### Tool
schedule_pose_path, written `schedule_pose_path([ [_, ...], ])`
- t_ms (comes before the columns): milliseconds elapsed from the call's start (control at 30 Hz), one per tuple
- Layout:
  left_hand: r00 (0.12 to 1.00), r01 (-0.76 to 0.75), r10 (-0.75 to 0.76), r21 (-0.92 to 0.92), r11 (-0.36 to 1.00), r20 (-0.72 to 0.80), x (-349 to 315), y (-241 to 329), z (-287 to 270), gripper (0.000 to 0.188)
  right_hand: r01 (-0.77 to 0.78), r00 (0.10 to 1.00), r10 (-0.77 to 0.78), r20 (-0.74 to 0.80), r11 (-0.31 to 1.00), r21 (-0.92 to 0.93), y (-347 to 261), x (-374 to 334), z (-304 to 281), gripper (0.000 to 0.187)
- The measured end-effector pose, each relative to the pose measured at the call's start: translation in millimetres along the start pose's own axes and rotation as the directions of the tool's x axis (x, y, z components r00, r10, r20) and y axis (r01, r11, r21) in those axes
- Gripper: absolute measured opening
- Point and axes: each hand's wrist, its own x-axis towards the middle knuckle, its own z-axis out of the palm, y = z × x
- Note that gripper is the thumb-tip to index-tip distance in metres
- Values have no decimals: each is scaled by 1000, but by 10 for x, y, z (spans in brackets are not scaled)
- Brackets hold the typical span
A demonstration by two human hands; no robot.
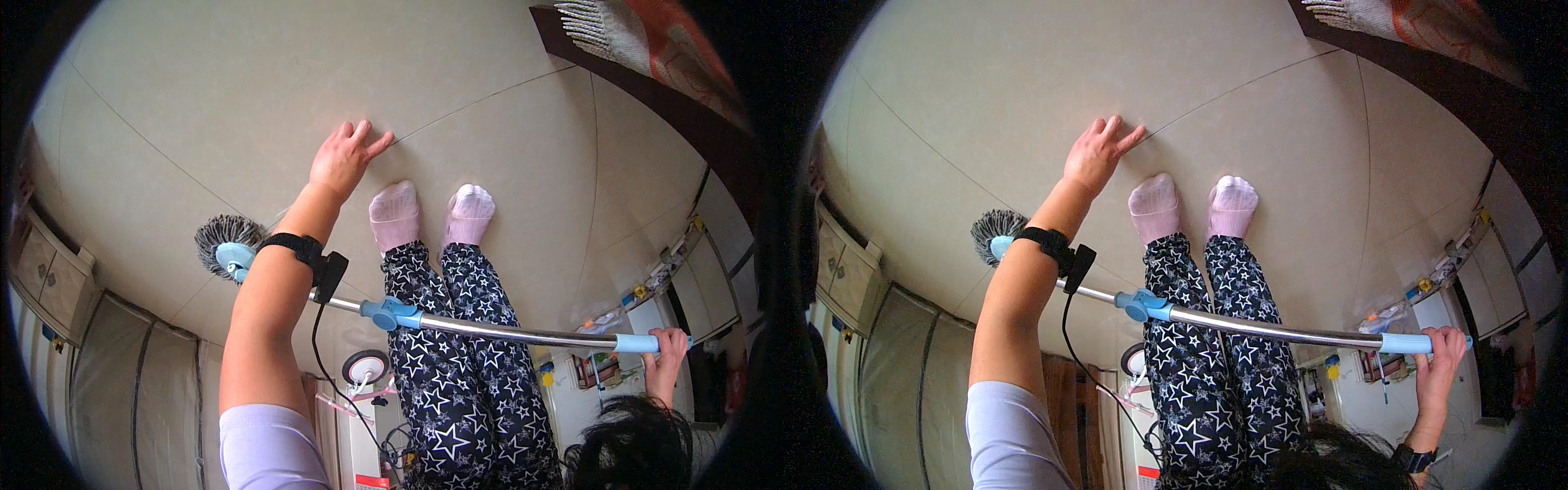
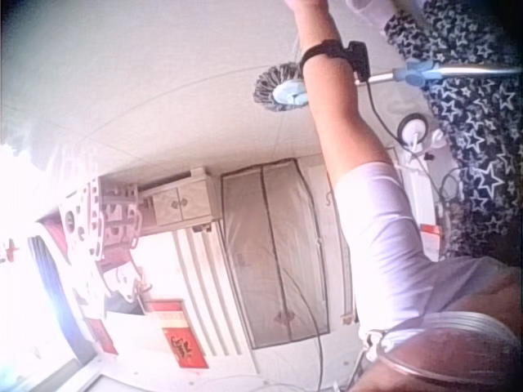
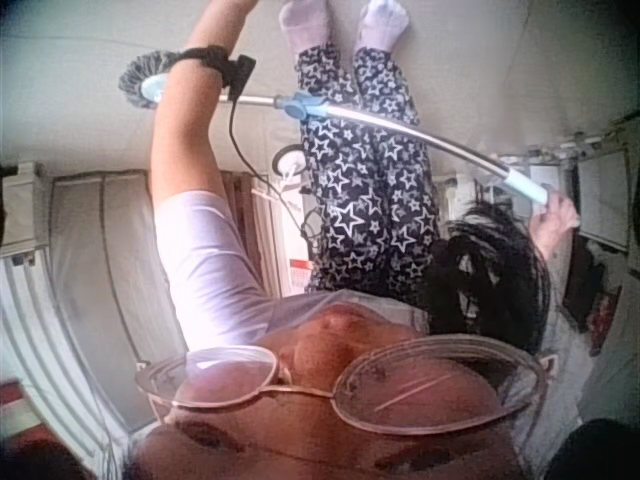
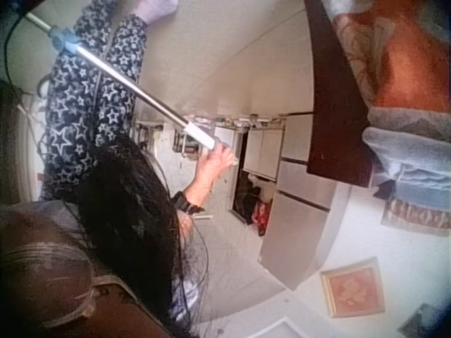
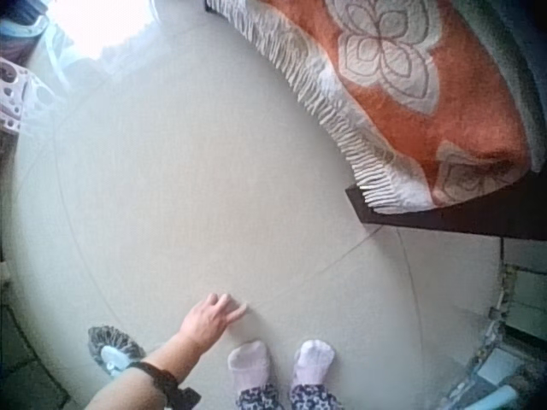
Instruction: The person mops the tiled floor in a living room using a spin mop. They move the mop back and forth across the floor, navigating around furniture and a child's tricycle. At one point, they briefly reach toward their face before resuming mopping.
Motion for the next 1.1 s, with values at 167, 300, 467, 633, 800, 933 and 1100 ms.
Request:
schedule_pose_path([
  [167,1000,5,-6,-29,1000,-18,-5,-4,10,76,16,999,-17,36,1000,25,9,-2,19,36],
  [300,997,50,-55,-100,994,-47,0,5,1,76,16,1000,-15,23,1000,-20,-12,0,30,37],
  [467,996,60,-66,-100,993,-53,-19,-6,33,68,16,1000,-16,-3,1000,22,-65,9,57,37],
  [633,986,90,-126,-291,952,-107,-117,13,88,46,5,1000,-5,8,1000,29,-51,50,75,36],
  [800,928,186,-330,-555,811,-171,-84,113,135,26,16,1000,-16,-3,1000,19,10,71,149,37],
  [933,853,227,-470,-650,725,-227,54,189,203,20,22,1000,-22,-3,999,27,58,60,196,38],
  [1100,900,235,-383,-507,829,-209,143,188,277,15,62,998,-63,25,996,62,130,70,190,39],
])
